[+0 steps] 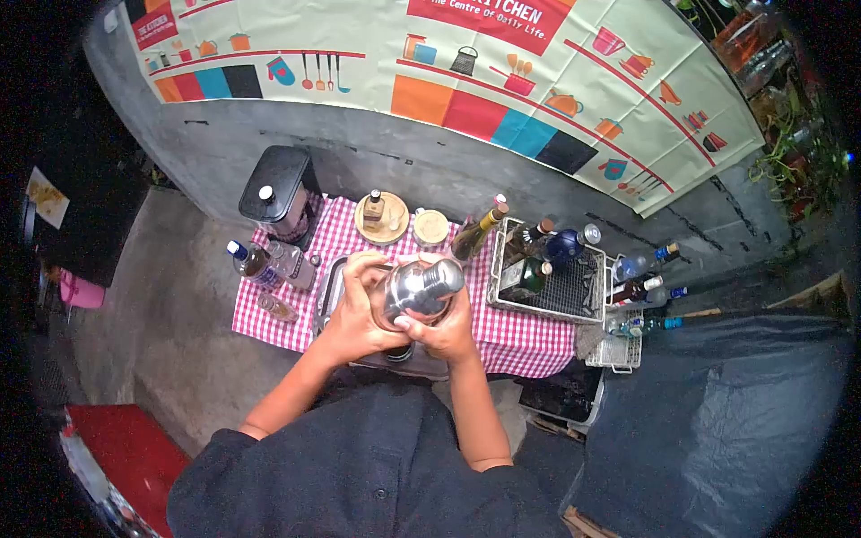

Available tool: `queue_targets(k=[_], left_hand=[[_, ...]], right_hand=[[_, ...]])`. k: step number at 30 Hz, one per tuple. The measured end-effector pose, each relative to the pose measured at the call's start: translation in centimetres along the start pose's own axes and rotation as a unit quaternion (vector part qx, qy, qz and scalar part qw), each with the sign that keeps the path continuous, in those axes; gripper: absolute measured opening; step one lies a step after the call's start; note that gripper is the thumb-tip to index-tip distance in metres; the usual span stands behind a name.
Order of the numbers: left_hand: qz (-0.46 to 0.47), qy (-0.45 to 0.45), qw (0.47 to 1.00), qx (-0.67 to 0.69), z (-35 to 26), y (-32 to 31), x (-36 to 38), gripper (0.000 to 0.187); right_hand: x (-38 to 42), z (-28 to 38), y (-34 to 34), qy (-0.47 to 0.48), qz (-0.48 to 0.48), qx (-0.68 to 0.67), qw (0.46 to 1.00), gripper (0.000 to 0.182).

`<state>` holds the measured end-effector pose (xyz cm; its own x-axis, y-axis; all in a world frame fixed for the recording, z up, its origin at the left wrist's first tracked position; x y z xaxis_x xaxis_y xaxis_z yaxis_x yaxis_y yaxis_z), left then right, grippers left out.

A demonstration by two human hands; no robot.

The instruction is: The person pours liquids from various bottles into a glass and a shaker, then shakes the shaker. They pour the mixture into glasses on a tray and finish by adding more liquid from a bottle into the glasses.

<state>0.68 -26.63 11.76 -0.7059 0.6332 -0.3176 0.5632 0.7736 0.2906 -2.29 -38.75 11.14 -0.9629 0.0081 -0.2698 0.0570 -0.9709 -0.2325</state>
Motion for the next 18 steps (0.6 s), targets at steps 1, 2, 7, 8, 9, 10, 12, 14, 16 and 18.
queue_targets(k=[1,2,7,8,9,10,12,14,16,18], left_hand=[[0.021,0.046,0.996,0.076,1.2,0.0,0.1,0.107],[0.029,0.039,0.992,0.113,1.3,0.2,0.3,0.117],[0.149,0.069,0.961,0.221,4.8,-0.7,1.4,0.118],[0.172,0.069,0.953,0.238,4.6,-0.7,1.6,0.116],[0.194,0.069,0.945,0.254,3.9,-0.4,1.5,0.114],[0.211,0.076,0.95,0.219,4.4,-0.2,1.9,0.113],[0.275,0.06,0.928,0.245,3.3,-0.2,2.5,0.118],[0.316,0.07,0.9,0.292,3.3,-0.6,3.5,0.124],[0.309,0.053,0.9,0.303,3.6,0.4,3.3,0.116],[0.342,0.043,0.89,0.298,3.5,0.7,3.1,0.11]], right_hand=[[-0.1,0.1,0.0,0.002,-0.007,0.005,1.0,0.084],[-0.3,0.4,-0.5,0.011,0.009,0.017,1.0,0.081],[-0.8,-0.9,-2.6,-0.016,0.091,0.05,0.994,0.078],[-0.6,-0.7,-3.1,-0.022,0.11,0.05,0.992,0.08],[-0.9,0.1,-3.9,-0.032,0.12,0.079,0.989,0.081],[-0.9,-0.8,-4.2,-0.045,0.139,0.051,0.988,0.082],[-0.8,-2.1,-6.0,-0.082,0.206,-0.061,0.973,0.083],[0.0,-3.5,-6.1,-0.082,0.204,-0.067,0.973,0.085],[-0.4,-2.4,-7.0,-0.058,0.182,-0.067,0.979,0.086],[-0.9,-1.2,-7.9,-0.041,0.172,-0.067,0.982,0.089]])
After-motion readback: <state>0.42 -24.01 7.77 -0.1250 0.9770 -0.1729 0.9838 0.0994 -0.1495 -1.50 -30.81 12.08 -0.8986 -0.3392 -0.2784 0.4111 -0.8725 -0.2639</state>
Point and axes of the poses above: each hand's wrist, its own x-axis away from the middle knuckle, its own y-axis out of the back of the hand, z = x × y, the point moved 10 cm from there along -x, towards the middle knuckle, and after that the axes turned 9 degrees about z, right-handed, at the moved point
